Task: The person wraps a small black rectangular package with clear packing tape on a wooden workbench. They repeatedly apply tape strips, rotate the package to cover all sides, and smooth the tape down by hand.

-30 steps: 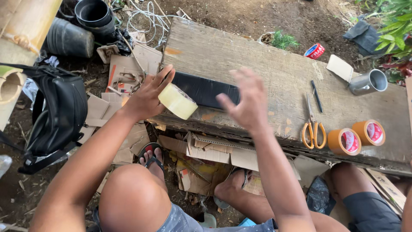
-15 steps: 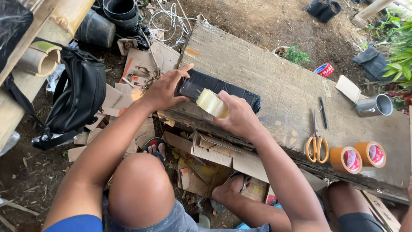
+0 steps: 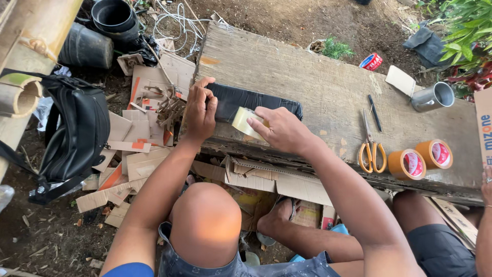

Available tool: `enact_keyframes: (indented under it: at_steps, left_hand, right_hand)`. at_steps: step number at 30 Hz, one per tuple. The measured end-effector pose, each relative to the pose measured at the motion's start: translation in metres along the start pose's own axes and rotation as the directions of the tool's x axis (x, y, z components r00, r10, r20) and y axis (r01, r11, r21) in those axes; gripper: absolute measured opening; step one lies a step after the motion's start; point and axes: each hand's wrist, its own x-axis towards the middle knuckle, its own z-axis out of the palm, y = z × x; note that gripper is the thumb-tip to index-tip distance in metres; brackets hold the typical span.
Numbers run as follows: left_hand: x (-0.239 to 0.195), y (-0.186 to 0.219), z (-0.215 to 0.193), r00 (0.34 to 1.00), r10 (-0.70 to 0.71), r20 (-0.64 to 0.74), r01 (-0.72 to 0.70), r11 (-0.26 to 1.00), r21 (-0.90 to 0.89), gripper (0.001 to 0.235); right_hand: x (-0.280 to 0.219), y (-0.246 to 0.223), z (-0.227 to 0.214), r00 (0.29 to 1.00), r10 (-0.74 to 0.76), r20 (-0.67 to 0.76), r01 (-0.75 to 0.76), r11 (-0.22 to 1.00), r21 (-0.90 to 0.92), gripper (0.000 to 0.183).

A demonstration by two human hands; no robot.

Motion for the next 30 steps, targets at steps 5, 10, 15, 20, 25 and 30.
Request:
enact_keyframes:
  at_steps: [5, 10, 15, 20, 25, 30]
  left_hand:
    - [0.001, -0.003, 0.000, 1.000, 0.015, 0.005, -0.015, 0.999, 0.047, 0.017]
    - [0.000, -0.007, 0.002, 0.999, 0.043, 0.019, -0.045, 0.996, 0.074, 0.018]
    - [-0.001, -0.007, 0.002, 0.999, 0.038, 0.020, -0.040, 0.991, 0.130, 0.017]
    - [-0.003, -0.006, 0.004, 0.998, 0.064, 0.014, -0.066, 0.977, 0.201, 0.017]
    - [-0.001, -0.008, 0.004, 0.996, 0.087, 0.008, -0.086, 0.967, 0.239, 0.018]
    - [-0.001, -0.007, 0.004, 0.996, 0.088, 0.022, -0.090, 0.965, 0.244, 0.017]
  right_hand:
    - [-0.002, 0.020, 0.001, 0.990, -0.135, -0.050, 0.132, 0.989, -0.062, 0.055]
    - [-0.004, 0.039, 0.009, 0.947, -0.264, -0.183, 0.246, 0.962, -0.118, 0.057]
    - [-0.006, 0.060, 0.007, 0.970, -0.149, -0.191, 0.126, 0.984, -0.129, 0.053]
    - [-0.032, 0.095, -0.013, 0.979, -0.091, -0.182, 0.069, 0.990, -0.122, 0.046]
    - [-0.055, 0.133, -0.032, 0.980, -0.077, -0.185, 0.048, 0.986, -0.158, 0.045]
    - [-0.064, 0.164, -0.039, 0.921, -0.263, -0.286, 0.196, 0.950, -0.242, 0.036]
